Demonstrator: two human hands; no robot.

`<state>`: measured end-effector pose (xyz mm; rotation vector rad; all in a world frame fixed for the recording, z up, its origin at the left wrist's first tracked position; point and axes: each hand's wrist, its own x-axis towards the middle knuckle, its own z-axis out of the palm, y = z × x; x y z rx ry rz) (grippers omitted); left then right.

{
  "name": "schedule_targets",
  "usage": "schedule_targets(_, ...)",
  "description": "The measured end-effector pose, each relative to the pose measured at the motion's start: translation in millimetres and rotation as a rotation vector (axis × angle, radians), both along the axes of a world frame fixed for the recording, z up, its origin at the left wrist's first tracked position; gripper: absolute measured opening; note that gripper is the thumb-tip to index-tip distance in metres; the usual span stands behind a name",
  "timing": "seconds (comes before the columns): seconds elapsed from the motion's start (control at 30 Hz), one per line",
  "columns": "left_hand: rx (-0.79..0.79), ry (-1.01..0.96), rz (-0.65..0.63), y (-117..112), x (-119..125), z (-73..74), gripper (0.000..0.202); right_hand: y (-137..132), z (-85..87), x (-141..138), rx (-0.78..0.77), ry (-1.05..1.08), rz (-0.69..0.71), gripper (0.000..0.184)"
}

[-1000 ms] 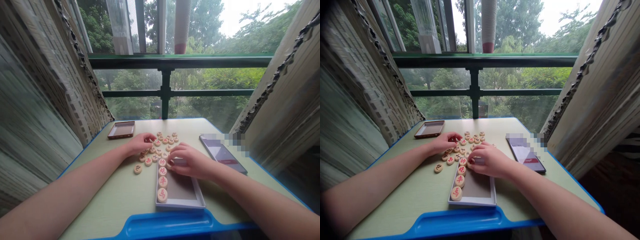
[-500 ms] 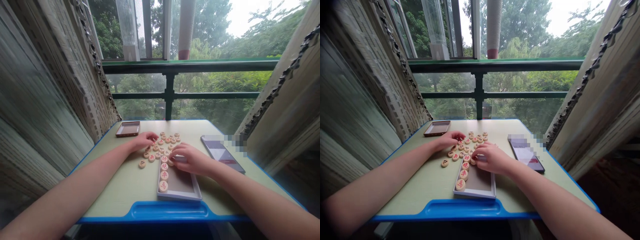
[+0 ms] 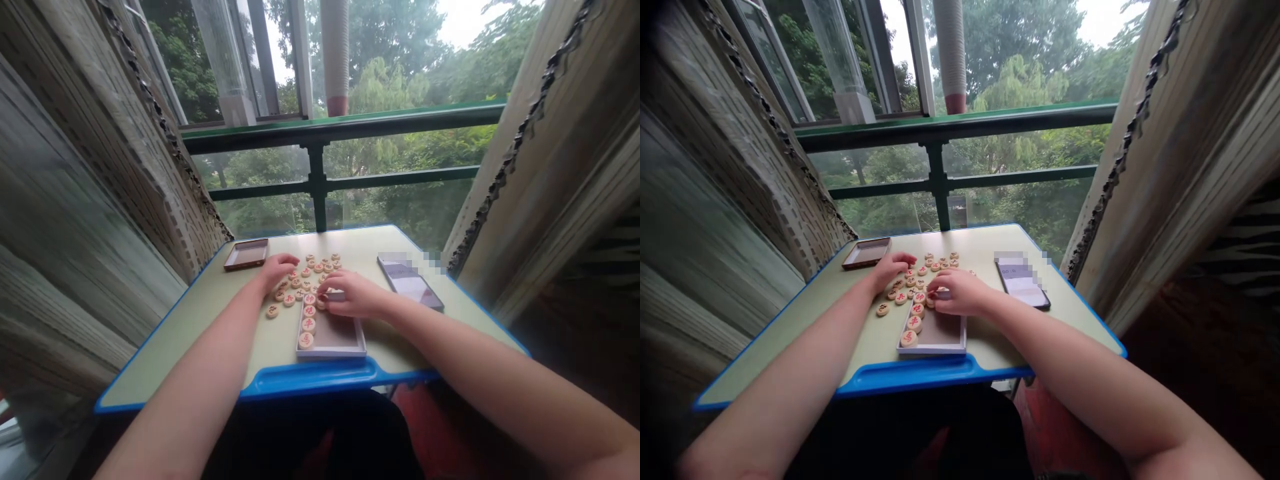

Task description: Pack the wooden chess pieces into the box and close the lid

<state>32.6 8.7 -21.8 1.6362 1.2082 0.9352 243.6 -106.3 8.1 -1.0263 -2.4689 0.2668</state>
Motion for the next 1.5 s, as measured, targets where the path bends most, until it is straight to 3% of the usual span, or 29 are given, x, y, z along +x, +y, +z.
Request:
schedule_targets(0.1,-0.006,0.084,-0.125,-4,-3,-1.8,0.042,0,-0.7,0,0.021,-0.017,-0.01,0.023)
schedule_targets(0.53,0.025,0.217,-0.153,-4,-10,-3.2,0.041,3,-2.6,2,0.055,0.04,0.013,0.021)
schedule_targets(0.63,0.083,0.169,-0.125,-3,-9,-1.4,0.048,5,-5.4,3,0.06,0.046,-0.007,0.018)
schedule_targets(0.77,0.121,-0.02,-0.058,-10,-3,11.7,0.052,5,-7.4,3,0.078,0.07,-0.025,0.017)
schedule_targets(0.93,-0.056,-0.236,-0.265,-35,7,32.9,0.052,3,-5.9,2,0.1,0.194,-0.145,0.021)
schedule_targets(1.1,-0.176,-0.288,-0.484,-52,14,40.0,0.05,5,-8.0,1,0.106,0.297,-0.186,0.03)
schedule_targets(1.5,-0.224,-0.32,-0.521,-58,20,40.7,0.052,6,-5.5,2,0.077,0.371,-0.146,0.016)
